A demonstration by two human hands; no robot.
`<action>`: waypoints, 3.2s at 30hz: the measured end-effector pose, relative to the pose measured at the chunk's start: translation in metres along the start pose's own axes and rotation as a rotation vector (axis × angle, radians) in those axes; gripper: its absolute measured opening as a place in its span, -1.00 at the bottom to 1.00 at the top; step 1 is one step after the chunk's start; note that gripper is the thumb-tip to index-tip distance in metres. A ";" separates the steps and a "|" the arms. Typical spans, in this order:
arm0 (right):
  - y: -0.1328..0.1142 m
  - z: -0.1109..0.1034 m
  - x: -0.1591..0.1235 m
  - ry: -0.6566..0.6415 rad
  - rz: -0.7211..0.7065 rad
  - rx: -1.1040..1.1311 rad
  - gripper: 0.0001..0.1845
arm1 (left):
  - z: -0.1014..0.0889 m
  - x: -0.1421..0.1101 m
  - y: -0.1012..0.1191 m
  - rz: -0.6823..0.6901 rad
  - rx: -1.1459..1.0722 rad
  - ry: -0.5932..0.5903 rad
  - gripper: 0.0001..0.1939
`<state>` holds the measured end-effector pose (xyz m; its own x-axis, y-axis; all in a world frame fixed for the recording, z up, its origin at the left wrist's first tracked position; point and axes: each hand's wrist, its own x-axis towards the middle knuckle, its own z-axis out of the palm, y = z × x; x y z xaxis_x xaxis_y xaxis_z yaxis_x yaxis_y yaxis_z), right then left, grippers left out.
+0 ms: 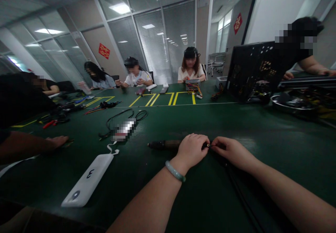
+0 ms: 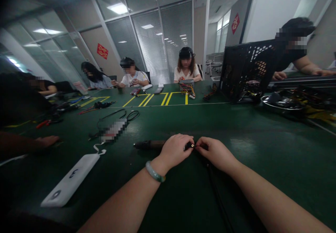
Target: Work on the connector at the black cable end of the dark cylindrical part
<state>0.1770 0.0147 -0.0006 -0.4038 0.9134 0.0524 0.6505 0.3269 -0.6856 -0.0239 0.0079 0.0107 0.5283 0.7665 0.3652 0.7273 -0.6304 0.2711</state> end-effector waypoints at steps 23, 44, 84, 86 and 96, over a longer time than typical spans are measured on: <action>-0.017 -0.002 -0.001 0.140 -0.037 -0.227 -0.85 | 0.003 0.001 -0.001 0.005 0.002 0.004 -0.87; -0.010 0.005 0.001 0.041 0.117 0.006 -0.75 | -0.078 -0.038 -0.137 -0.949 0.405 0.362 -0.57; 0.006 0.010 0.005 0.069 0.017 0.034 -0.76 | -0.006 0.000 0.018 -0.153 0.120 -0.080 -0.90; 0.005 0.009 0.005 0.059 0.019 0.054 -0.75 | -0.004 -0.001 0.020 -0.142 0.122 -0.065 -0.93; 0.001 0.004 0.003 0.015 -0.017 0.142 -0.84 | 0.003 -0.001 0.013 -0.080 0.052 -0.009 -0.94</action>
<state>0.1744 0.0167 -0.0039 -0.4034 0.9120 0.0745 0.5460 0.3053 -0.7802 -0.0136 -0.0006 0.0112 0.4717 0.8153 0.3359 0.7888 -0.5604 0.2524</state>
